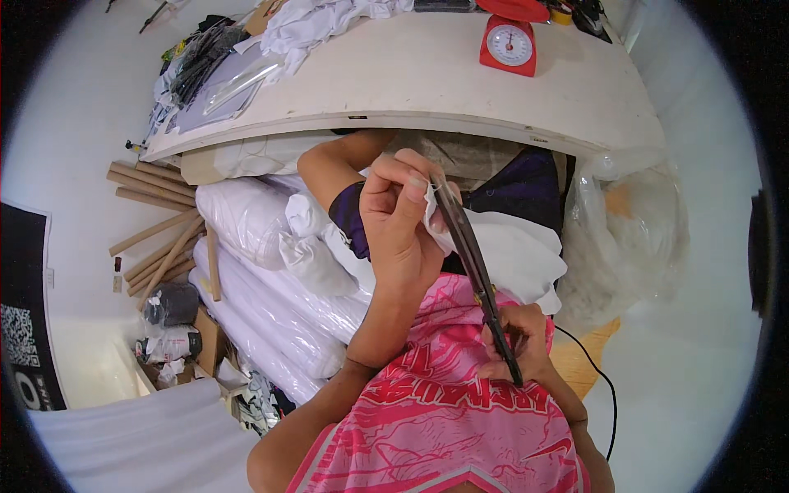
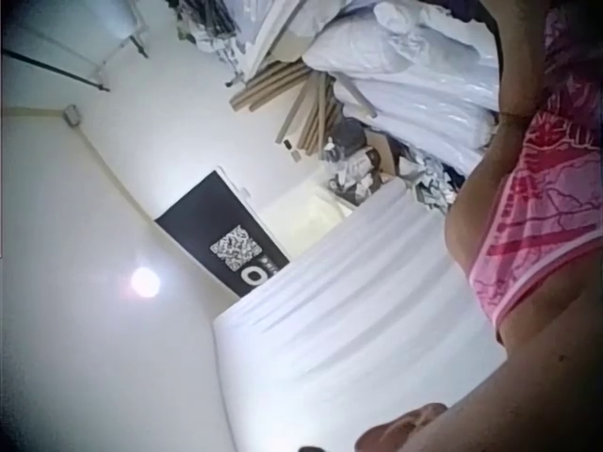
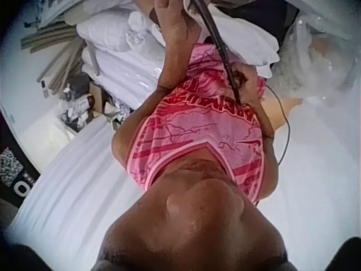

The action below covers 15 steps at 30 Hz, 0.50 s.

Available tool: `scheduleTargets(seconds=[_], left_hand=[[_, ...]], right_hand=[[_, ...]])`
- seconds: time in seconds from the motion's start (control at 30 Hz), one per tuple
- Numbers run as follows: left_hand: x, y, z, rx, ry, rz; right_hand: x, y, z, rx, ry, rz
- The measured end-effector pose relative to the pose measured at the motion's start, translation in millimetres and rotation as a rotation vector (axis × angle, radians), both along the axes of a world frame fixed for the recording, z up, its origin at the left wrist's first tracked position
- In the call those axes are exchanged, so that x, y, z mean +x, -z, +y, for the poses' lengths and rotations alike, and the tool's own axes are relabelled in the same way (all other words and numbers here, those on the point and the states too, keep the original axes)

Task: Cutting small pieces of white fabric using large scissors at a workbench.

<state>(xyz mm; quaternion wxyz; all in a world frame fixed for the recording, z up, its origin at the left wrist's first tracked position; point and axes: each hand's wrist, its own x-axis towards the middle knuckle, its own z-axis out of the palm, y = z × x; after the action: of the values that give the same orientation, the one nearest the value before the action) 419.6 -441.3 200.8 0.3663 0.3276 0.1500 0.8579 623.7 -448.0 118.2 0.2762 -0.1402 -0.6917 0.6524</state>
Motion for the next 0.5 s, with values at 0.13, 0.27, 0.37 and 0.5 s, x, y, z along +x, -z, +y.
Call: scheduleTargets(seconds=[0.13,0.27,0.37,0.5], left_hand=[[-2,0,1,0.038,-0.063,-0.023],[-1,5,0,-0.026,-0.261,0.048],[-3,13,-1,-0.078,-0.539,0.196],[0,12,1,-0.048,-0.701,0.237]], right_hand=[[-1,0,-3,0.002,-0.019,-0.004],[-3,-3,-5,-0.087,-0.038,0.015],[-6,-5,-5,-0.144,-0.088,0.056],[-10,-14,-7,-0.215,-0.113,0.042]])
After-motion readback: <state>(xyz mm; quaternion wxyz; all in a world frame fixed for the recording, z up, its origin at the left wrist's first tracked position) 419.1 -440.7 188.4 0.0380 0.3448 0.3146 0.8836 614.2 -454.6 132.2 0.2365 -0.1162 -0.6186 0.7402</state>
